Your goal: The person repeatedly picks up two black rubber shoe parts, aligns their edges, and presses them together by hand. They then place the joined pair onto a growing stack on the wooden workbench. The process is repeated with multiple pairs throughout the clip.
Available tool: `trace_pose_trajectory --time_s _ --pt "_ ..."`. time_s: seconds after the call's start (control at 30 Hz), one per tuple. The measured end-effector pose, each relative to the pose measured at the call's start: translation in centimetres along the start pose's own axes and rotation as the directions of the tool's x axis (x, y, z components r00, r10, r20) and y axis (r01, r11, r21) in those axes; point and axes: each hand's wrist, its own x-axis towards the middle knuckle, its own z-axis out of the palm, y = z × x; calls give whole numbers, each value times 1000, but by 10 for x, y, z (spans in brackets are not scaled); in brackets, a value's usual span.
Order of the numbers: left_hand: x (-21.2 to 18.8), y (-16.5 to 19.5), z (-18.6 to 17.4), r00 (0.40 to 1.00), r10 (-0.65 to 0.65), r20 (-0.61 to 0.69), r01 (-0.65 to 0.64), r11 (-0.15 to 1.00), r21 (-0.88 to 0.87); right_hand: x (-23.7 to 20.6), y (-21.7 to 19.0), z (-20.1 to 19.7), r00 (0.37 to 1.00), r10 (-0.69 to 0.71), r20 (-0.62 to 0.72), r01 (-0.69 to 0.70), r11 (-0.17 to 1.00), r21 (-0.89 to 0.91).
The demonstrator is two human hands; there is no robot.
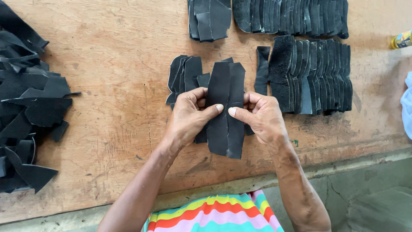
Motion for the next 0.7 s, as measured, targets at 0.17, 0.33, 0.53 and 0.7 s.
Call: trace_pose_trajectory --time_s 0.17,0.33,0.53,0.7 --pt "0 -1 -1 1000 5 -25 -5 1000 31 2 3 2 1000 13 5 -13 999 34" --pt "1 1 -1 999 -42 -33 43 999 25 2 3 3 1000 3 10 -4 997 71" --pt "1 -4 -2 1000 2 18 -2 1000 -14 1 4 0 999 34 14 -35 998 56" --pt "4 -13 -3 999 26 37 -25 999 -20 -1 8 -1 999 40 33 -41 998 50"
